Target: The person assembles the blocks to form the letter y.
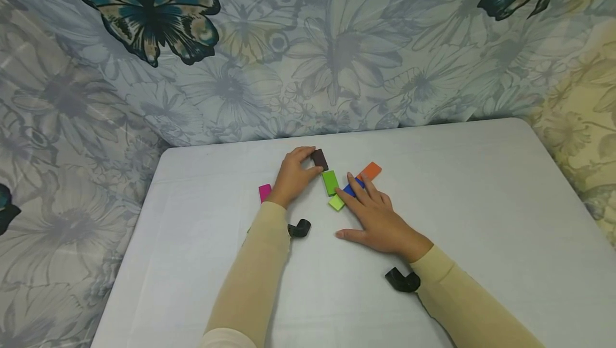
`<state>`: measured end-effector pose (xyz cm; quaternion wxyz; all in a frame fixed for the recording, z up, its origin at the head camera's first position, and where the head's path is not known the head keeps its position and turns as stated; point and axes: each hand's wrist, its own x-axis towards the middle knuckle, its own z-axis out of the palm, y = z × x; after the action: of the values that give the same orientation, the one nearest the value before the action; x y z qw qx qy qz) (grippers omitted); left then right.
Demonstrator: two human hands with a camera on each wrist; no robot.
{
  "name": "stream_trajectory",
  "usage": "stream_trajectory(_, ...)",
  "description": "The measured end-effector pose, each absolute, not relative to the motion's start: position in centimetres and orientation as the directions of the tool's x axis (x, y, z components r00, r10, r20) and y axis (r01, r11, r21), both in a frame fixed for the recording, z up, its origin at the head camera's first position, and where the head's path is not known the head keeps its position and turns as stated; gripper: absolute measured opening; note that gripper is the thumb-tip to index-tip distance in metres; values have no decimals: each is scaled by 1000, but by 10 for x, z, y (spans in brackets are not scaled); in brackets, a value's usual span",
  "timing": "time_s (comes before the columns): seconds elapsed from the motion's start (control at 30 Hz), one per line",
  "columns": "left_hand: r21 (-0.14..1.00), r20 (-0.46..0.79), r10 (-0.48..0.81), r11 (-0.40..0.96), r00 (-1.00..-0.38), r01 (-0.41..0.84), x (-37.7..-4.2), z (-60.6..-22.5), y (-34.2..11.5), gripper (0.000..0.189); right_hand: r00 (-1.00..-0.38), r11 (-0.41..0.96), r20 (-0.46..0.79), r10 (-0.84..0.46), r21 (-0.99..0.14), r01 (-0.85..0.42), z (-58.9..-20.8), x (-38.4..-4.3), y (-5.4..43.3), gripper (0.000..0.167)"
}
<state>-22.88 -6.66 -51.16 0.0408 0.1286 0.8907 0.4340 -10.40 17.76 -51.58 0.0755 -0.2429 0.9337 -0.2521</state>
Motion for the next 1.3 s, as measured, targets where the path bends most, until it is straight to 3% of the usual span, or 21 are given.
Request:
stream_trajectory(0.23,801,53,257,566,-965,195,-229,-512,-65,51,-871,760,-23,-490,-500,-414,-516,-104,177,101)
stream_trajectory(1.3,773,64,233,603,-970,196,-225,-515,-57,53,-871,744,2,-491,-519,-421,-513,-101,177,99)
